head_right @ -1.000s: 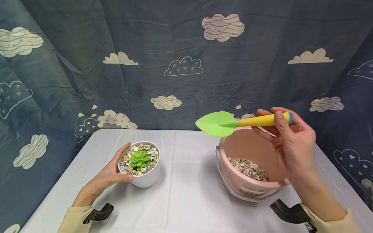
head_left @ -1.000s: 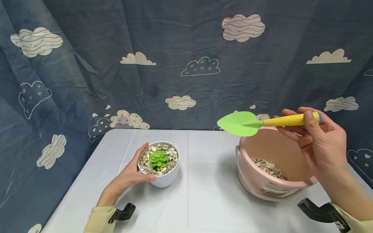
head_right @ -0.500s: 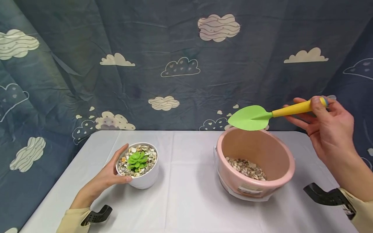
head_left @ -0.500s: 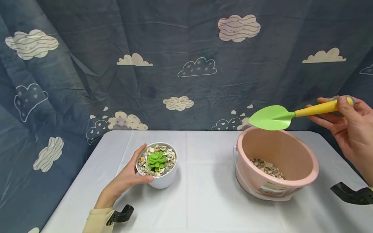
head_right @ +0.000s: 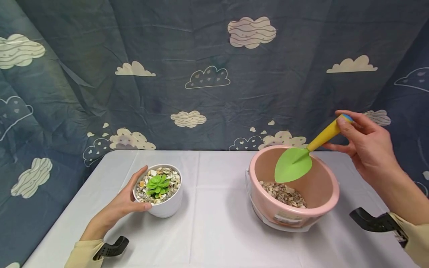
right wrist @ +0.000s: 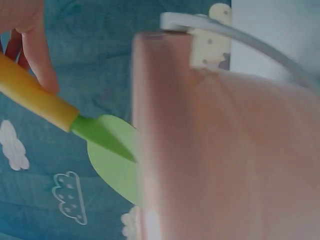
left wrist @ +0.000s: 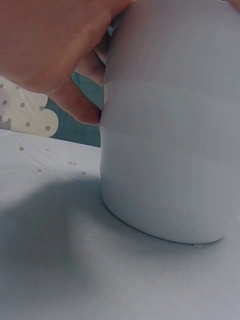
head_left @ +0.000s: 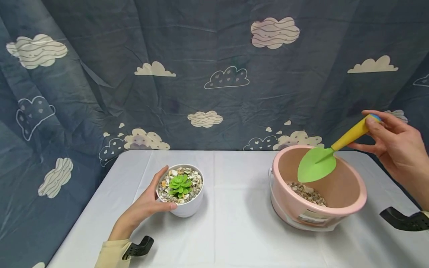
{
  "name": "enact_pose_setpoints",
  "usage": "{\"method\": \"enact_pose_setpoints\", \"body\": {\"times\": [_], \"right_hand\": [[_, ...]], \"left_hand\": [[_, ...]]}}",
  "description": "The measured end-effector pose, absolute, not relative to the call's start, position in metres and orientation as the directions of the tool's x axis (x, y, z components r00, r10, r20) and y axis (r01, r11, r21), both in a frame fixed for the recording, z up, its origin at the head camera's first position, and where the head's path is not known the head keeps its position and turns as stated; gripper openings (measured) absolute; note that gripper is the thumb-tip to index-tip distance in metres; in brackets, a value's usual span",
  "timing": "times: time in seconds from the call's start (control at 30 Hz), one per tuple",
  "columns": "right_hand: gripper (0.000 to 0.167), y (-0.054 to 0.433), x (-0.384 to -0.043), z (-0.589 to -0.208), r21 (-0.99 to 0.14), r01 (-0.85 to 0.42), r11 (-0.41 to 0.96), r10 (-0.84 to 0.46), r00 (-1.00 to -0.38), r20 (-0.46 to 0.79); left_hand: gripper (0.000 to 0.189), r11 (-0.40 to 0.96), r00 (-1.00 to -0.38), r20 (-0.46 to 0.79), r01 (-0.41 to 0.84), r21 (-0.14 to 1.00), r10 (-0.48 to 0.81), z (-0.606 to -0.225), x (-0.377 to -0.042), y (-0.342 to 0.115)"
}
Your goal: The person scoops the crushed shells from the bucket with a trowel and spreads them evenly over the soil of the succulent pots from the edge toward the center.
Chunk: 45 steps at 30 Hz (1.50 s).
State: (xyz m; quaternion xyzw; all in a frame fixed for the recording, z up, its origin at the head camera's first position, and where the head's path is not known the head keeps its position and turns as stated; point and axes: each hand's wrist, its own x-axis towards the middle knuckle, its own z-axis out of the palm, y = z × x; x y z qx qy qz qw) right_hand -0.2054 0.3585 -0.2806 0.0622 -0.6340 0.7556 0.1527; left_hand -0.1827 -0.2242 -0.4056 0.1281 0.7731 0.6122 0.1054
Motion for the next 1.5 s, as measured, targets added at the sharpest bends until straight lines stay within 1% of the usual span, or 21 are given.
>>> {"method": "enact_pose_setpoints", "body": {"times": [0.17,0.3,0.4,0.53,0.6,0.67,0.73,0.87,0.97,1.1,1.23,1.37,1.5], "right_hand": [[0.043,0.346,-0.207,-0.290,-0.950,-0.309,0.046,0.040,-0.950,0.311],[0.046,0.338,-0.208,-0.297,-0.908,-0.318,0.271,-0.027,-0.946,0.323],[0.045,0.334,-0.207,-0.301,-0.885,-0.308,0.351,-0.070,-0.950,0.303],[0.039,0.331,-0.205,-0.306,-0.865,-0.288,0.411,-0.125,-0.958,0.260],[0.036,0.327,-0.205,-0.309,-0.826,-0.276,0.491,-0.138,-0.961,0.239],[0.035,0.323,-0.204,-0.313,-0.797,-0.263,0.544,-0.143,-0.965,0.220],[0.035,0.321,-0.203,-0.316,-0.783,-0.266,0.562,-0.162,-0.964,0.211],[0.034,0.321,-0.205,-0.319,-0.781,-0.299,0.548,-0.213,-0.953,0.216],[0.033,0.321,-0.208,-0.317,-0.741,-0.301,0.600,-0.203,-0.954,0.222],[0.032,0.321,-0.212,-0.318,-0.681,-0.274,0.679,-0.153,-0.960,0.234],[0.033,0.323,-0.216,-0.319,-0.633,-0.273,0.724,-0.147,-0.958,0.246],[0.035,0.325,-0.225,-0.319,-0.581,-0.273,0.767,-0.169,-0.959,0.228],[0.034,0.330,-0.237,-0.322,-0.570,-0.304,0.763,-0.220,-0.952,0.213]], "left_hand": [[0.113,0.207,-0.943,0.002,0.075,0.976,0.333,-0.406,-0.183,-0.224],[0.113,0.202,-0.943,0.007,0.078,0.976,0.332,-0.406,-0.183,-0.224],[0.113,0.206,-0.944,-0.003,0.069,0.976,0.329,-0.406,-0.183,-0.224],[0.113,0.213,-0.946,-0.018,0.054,0.975,0.325,-0.406,-0.183,-0.225],[0.113,0.211,-0.946,-0.015,0.057,0.976,0.323,-0.407,-0.182,-0.225],[0.114,0.207,-0.946,-0.006,0.064,0.976,0.325,-0.407,-0.182,-0.225],[0.114,0.202,-0.946,-0.002,0.067,0.977,0.325,-0.408,-0.183,-0.225],[0.113,0.206,-0.946,-0.010,0.061,0.977,0.325,-0.409,-0.183,-0.225],[0.113,0.204,-0.945,-0.007,0.063,0.977,0.326,-0.408,-0.183,-0.226],[0.113,0.202,-0.945,0.000,0.070,0.977,0.326,-0.408,-0.183,-0.225],[0.114,0.203,-0.945,-0.003,0.067,0.977,0.328,-0.409,-0.182,-0.224],[0.113,0.195,-0.946,0.006,0.073,0.978,0.324,-0.409,-0.182,-0.225],[0.112,0.190,-0.945,0.004,0.070,0.979,0.326,-0.408,-0.183,-0.224]]}}
